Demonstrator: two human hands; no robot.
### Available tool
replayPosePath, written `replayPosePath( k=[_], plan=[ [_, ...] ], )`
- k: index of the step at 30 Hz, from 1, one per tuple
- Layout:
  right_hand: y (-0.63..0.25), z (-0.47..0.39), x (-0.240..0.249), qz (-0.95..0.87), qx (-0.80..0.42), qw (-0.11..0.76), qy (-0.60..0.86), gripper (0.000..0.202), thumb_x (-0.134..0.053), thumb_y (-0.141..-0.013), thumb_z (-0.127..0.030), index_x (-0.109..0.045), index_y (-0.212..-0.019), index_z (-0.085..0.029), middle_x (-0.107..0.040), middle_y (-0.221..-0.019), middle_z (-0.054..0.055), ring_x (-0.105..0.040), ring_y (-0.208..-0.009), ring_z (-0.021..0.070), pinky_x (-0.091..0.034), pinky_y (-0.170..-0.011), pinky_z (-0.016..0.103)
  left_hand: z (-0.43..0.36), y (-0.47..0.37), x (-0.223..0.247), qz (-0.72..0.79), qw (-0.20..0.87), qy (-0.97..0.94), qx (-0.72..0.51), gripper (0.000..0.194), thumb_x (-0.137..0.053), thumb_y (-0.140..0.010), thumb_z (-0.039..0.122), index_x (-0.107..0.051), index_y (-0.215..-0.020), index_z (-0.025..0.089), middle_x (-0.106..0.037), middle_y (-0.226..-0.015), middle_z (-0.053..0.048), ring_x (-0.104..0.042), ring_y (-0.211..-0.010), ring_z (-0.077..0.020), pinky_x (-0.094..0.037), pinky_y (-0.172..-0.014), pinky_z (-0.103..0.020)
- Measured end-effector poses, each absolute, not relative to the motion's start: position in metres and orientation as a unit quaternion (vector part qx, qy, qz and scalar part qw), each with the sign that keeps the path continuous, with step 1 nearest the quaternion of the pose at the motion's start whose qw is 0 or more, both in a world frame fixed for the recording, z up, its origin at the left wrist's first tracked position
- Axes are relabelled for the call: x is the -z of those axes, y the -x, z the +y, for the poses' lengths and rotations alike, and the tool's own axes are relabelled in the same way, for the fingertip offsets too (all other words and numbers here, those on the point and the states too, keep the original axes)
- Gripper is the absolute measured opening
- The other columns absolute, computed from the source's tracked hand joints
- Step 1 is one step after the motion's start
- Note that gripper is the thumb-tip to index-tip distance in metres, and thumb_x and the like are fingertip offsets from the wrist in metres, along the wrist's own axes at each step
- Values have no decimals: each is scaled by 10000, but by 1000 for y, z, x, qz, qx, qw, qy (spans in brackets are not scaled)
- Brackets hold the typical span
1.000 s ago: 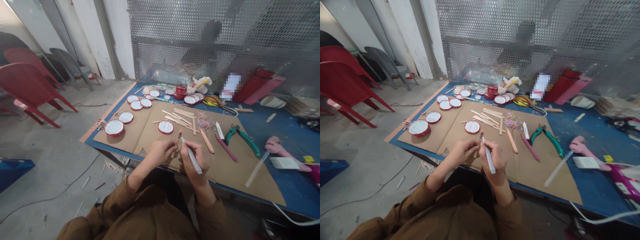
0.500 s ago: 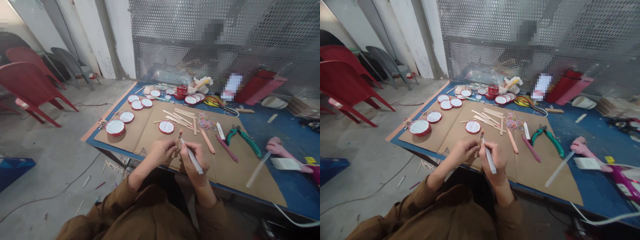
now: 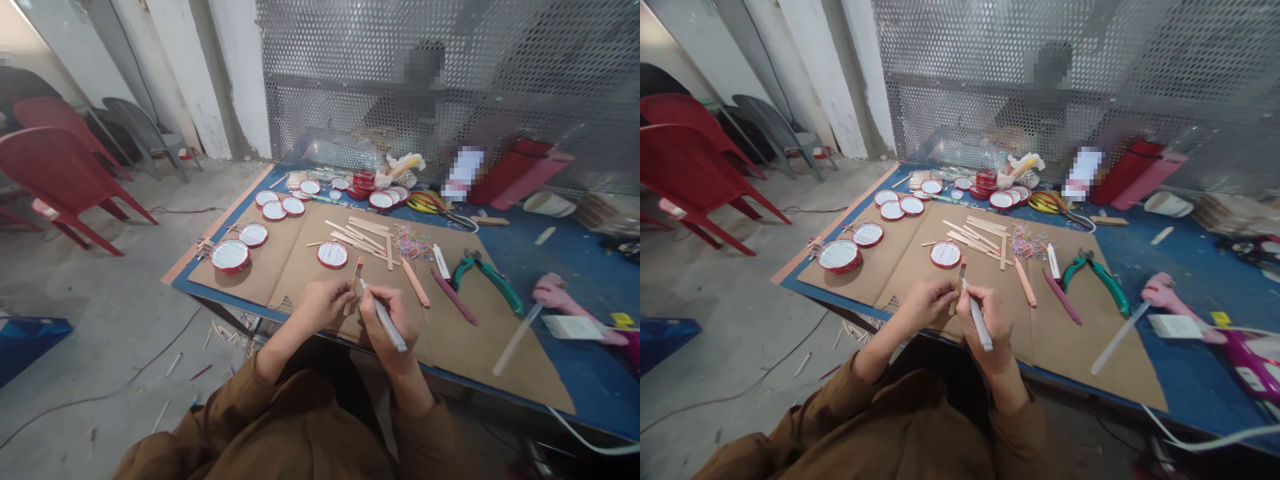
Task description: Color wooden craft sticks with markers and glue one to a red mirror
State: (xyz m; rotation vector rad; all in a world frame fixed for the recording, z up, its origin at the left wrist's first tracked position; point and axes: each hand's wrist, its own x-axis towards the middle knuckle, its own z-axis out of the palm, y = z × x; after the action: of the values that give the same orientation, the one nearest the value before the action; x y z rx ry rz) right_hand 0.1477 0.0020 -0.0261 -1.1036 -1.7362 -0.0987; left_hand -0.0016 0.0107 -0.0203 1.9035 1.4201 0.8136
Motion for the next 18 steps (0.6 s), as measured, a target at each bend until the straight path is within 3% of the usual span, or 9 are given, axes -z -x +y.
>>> replayPosePath(
  k=[18],
  plan=[
    [-147,1,26,-716,72,530,449,67,-607,-879,-256,-628,-876,-192,-700,-731,23,-644,-581,128,-517,-554,227,10,1,19,545,300,-722,-302,198,-527,-873,240,-595,-696,184,-573,-628,23,-497,-614,-117,-316,-577,-201]
  ],
)
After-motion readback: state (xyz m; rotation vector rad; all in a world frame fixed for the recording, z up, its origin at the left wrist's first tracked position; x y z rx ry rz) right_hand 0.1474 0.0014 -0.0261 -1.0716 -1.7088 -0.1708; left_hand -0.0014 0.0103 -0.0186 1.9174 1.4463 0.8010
